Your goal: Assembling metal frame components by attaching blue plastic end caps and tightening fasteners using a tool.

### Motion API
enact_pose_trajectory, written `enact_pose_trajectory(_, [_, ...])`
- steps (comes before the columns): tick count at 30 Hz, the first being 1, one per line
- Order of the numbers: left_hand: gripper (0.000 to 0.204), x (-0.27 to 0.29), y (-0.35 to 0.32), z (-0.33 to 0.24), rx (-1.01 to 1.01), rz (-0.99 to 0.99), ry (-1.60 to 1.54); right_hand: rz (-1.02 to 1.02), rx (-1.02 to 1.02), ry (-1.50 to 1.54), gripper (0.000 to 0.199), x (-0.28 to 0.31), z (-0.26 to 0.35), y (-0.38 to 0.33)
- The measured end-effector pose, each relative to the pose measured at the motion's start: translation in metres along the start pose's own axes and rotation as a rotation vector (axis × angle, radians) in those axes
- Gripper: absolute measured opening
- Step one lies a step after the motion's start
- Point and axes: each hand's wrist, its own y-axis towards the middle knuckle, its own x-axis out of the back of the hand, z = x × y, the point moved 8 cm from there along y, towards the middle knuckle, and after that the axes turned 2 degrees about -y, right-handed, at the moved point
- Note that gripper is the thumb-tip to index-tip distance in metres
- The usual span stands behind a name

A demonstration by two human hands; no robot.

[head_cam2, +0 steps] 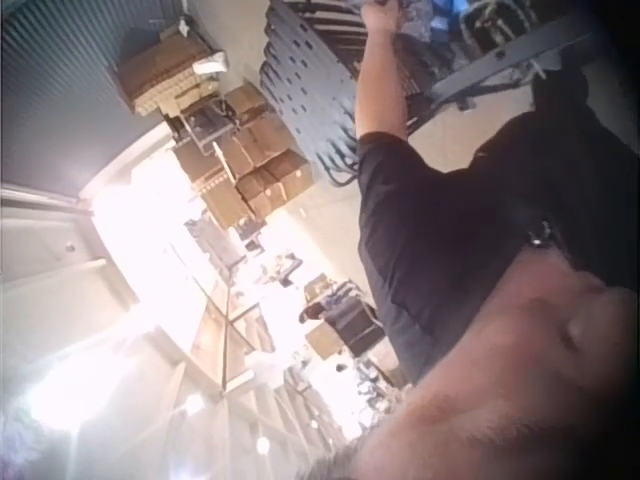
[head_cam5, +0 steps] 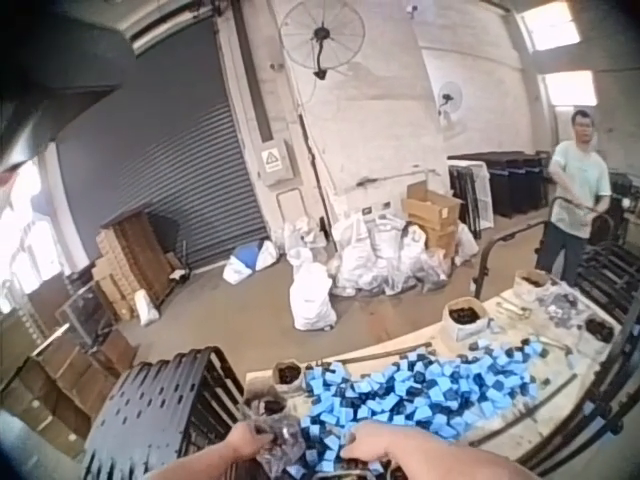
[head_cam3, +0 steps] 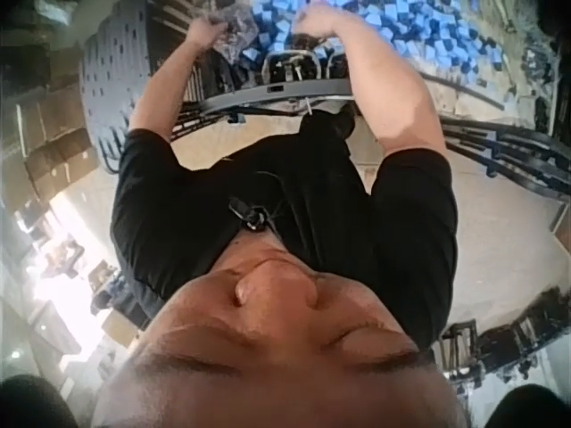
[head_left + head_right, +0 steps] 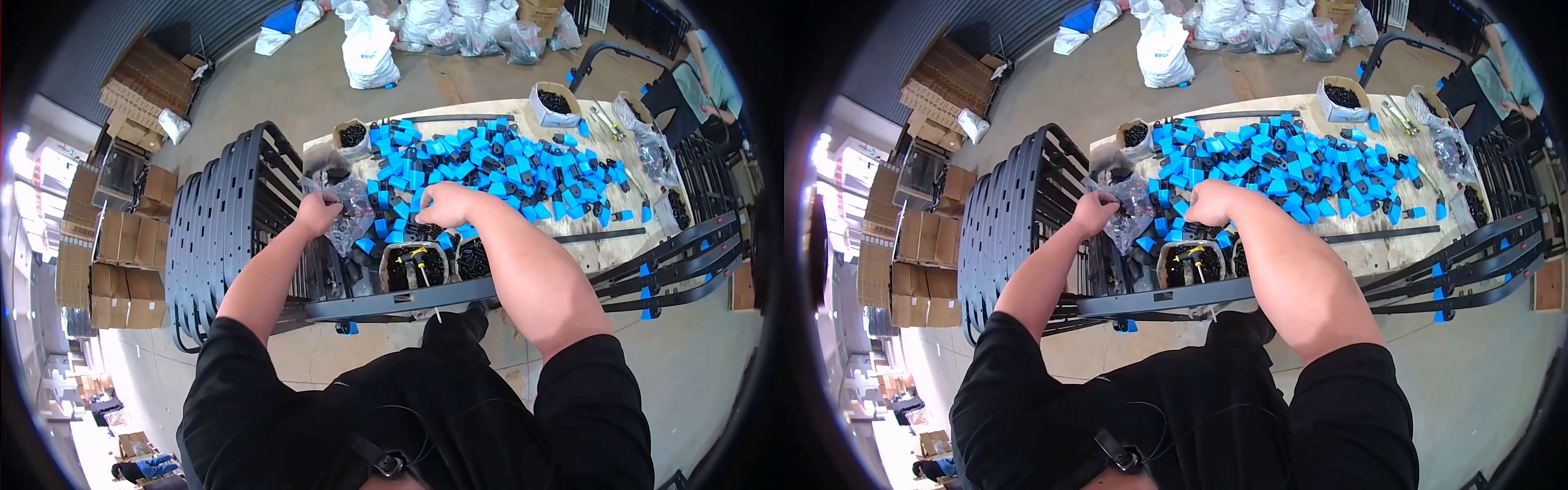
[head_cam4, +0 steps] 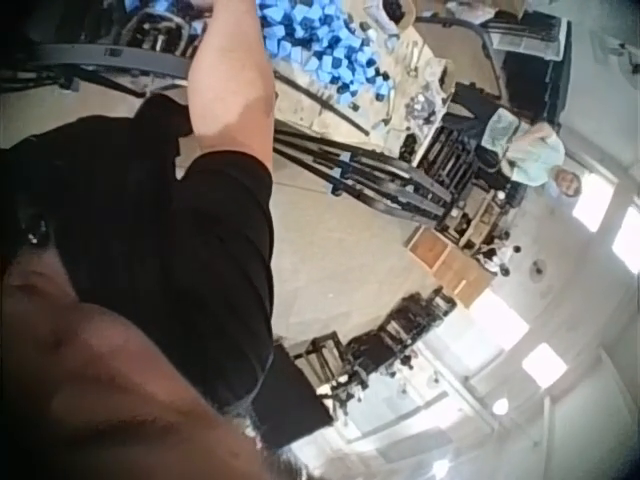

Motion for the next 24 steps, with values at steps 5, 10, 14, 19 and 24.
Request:
enact_pose_trajectory(5, [0.01,0.018,-0.085,-0.076,0.165,0.361,-1.192,-0.014,0.008,0.006,0.044,0.003,0.002,-0.004])
enact_pose_trajectory(10, [0.02,0.033,-0.165,-0.15,-0.136,0.327,-0.865,-0.064,0.005,0.001,0.046,0.013,0.012,-0.016])
enact_pose_trajectory(14, [0.032,0.047,-0.225,-0.21,-0.591,0.041,-0.182,-0.078,0.026,0.035,0.047,0.013,0.007,-0.011])
enact_pose_trajectory(19, [0.04,0.034,-0.246,-0.215,-0.467,0.091,-0.216,-0.022,-0.004,-0.014,0.048,0.012,0.007,-0.008])
enact_pose_trajectory(24, [0.035,0.025,-0.242,-0.215,-0.529,0.097,-0.157,-0.037,-0.028,0.015,0.045,0.012,0.001,-0.009])
